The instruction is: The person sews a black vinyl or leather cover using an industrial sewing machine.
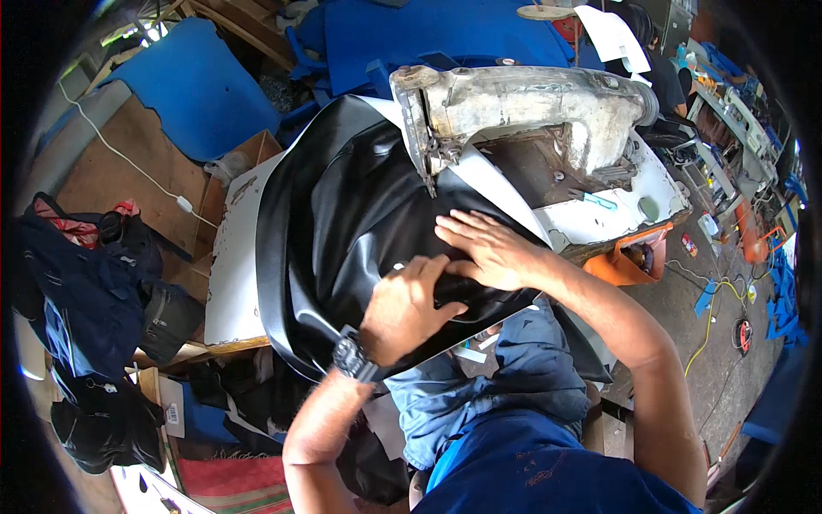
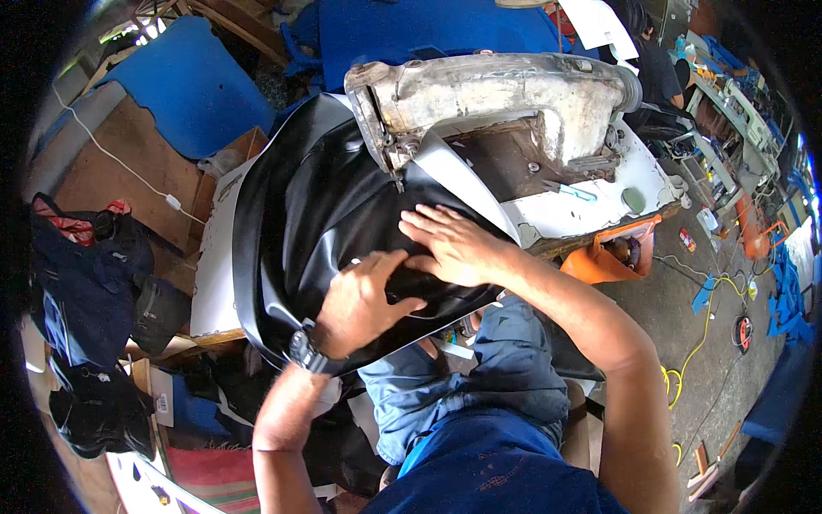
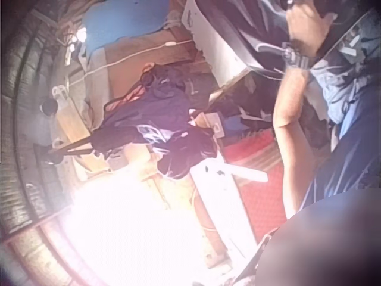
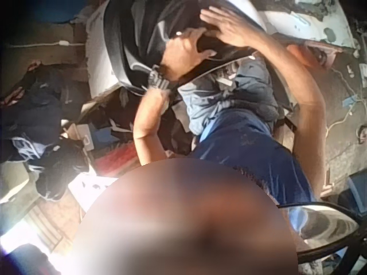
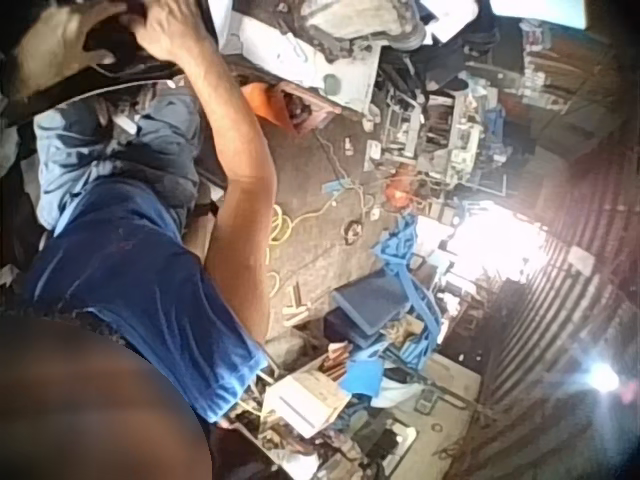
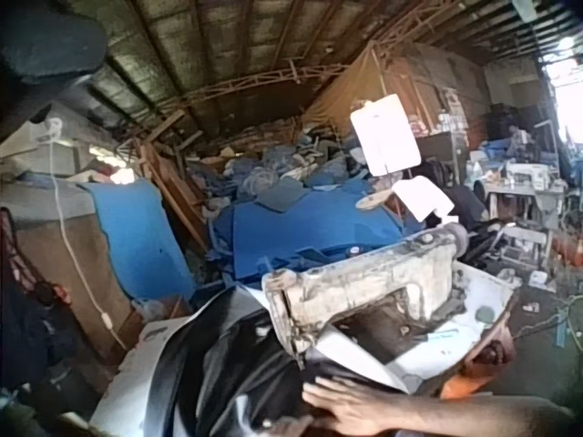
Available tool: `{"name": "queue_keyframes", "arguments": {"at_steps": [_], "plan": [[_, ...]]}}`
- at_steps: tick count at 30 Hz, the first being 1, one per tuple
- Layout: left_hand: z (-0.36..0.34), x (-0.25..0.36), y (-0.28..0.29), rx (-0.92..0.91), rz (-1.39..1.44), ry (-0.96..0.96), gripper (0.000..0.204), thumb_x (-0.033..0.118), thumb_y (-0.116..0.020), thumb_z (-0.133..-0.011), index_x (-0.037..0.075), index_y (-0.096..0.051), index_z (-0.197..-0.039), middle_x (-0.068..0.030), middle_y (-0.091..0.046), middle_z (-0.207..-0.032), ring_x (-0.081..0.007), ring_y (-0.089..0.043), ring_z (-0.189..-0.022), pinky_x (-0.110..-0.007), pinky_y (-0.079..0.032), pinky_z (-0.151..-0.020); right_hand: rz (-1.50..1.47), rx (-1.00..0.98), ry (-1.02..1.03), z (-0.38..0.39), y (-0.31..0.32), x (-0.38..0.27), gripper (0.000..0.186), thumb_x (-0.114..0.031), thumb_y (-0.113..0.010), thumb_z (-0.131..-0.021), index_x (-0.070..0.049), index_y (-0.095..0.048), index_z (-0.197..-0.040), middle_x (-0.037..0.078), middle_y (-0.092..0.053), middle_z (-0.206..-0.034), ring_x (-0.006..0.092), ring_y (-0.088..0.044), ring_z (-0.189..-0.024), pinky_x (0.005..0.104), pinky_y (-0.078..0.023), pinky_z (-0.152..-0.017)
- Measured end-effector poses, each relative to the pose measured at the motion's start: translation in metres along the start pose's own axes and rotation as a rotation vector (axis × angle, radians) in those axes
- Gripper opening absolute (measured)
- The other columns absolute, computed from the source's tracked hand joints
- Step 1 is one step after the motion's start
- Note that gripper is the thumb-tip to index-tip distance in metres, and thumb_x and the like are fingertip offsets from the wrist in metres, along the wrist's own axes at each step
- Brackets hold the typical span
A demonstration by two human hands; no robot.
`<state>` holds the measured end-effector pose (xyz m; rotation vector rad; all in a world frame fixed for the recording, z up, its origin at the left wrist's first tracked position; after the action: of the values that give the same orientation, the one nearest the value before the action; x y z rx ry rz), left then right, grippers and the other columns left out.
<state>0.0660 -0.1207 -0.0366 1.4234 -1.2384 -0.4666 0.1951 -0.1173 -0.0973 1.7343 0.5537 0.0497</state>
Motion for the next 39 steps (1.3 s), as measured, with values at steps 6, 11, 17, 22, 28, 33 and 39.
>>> {"name": "queue_keyframes", "arguments": {"at_steps": [6,11,17,22,28,33,39], "plan": [[0.002,-0.013,-0.009,0.001,-0.213,-0.195,0.059,0.038,-0.080,-0.093,0.004,-0.069,-0.139,-0.0163,-0.062,-0.150,-0.0336,-0.058,-0.139,-0.049,-0.047,-0.113,-0.030,-0.018,0.110,0.027,0.020,-0.017,0.078,-0.053,-0.068,-0.102,0.004,-0.054,-0.153,0.022,-0.046,-0.165,0.0390,-0.036,-0.158,0.0484,-0.029,-0.132],[-0.001,-0.010,-0.010,0.039,-0.103,-0.208,0.034,0.027,-0.077,-0.096,0.008,-0.078,-0.124,-0.0091,-0.074,-0.136,-0.0287,-0.065,-0.132,-0.045,-0.049,-0.113,-0.087,-0.003,0.117,0.028,0.032,-0.017,0.072,-0.051,-0.072,-0.099,0.004,-0.062,-0.144,0.021,-0.055,-0.158,0.0396,-0.041,-0.155,0.0485,-0.034,-0.129],[-0.004,-0.005,-0.016,0.063,-0.175,-0.386,0.018,0.015,-0.076,-0.095,0.005,-0.077,-0.110,-0.0085,-0.078,-0.121,-0.0252,-0.073,-0.119,-0.041,-0.054,-0.108,-0.099,-0.020,0.176,0.026,0.033,-0.019,0.066,-0.050,-0.074,-0.098,0.002,-0.068,-0.138,0.018,-0.058,-0.156,0.0390,-0.045,-0.152,0.0485,-0.035,-0.129],[-0.032,-0.021,0.005,-0.049,0.070,-0.162,0.024,0.026,-0.076,-0.097,0.003,-0.073,-0.106,-0.0123,-0.076,-0.110,-0.0328,-0.074,-0.093,-0.042,-0.059,-0.083,-0.105,-0.027,0.169,0.027,0.034,-0.016,0.063,-0.050,-0.075,-0.097,0.000,-0.070,-0.136,0.018,-0.059,-0.155,0.0396,-0.047,-0.151,0.0502,-0.036,-0.128],[-0.007,-0.038,-0.011,-0.107,-0.029,-0.388,0.048,0.044,-0.071,-0.101,0.013,-0.072,-0.138,-0.0111,-0.063,-0.152,-0.0358,-0.055,-0.144,-0.053,-0.042,-0.122,-0.164,-0.015,0.192,0.029,0.036,-0.018,0.060,-0.044,-0.079,-0.095,-0.002,-0.069,-0.136,0.019,-0.060,-0.153,0.0412,-0.047,-0.151,0.0531,-0.035,-0.128],[-0.009,-0.041,-0.015,-0.133,-0.058,-0.378,0.042,0.046,-0.069,-0.103,0.025,-0.074,-0.138,-0.0055,-0.064,-0.153,-0.0356,-0.054,-0.146,-0.056,-0.037,-0.126,-0.160,-0.034,0.186,0.029,0.035,-0.014,0.063,-0.047,-0.079,-0.094,-0.004,-0.068,-0.139,0.016,-0.059,-0.155,0.0417,-0.046,-0.151,0.0553,-0.035,-0.127],[-0.015,-0.051,-0.020,-0.210,-0.029,-0.313,0.051,0.052,-0.070,-0.100,0.028,-0.070,-0.145,-0.0045,-0.058,-0.159,-0.0380,-0.047,-0.152,-0.063,-0.029,-0.129,-0.199,-0.071,0.156,0.021,0.037,-0.010,0.063,-0.049,-0.077,-0.096,-0.003,-0.068,-0.138,0.017,-0.060,-0.154,0.0399,-0.046,-0.151,0.0532,-0.034,-0.128]]}}
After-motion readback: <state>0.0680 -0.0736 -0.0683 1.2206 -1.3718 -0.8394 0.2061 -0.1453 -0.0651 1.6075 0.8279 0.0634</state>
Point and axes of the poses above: each hand's wrist, its own z-axis away from the middle knuckle, its own y-axis out of the back of the hand, x = y × z, the point moved 10 cm from there along -z, towards the middle knuckle
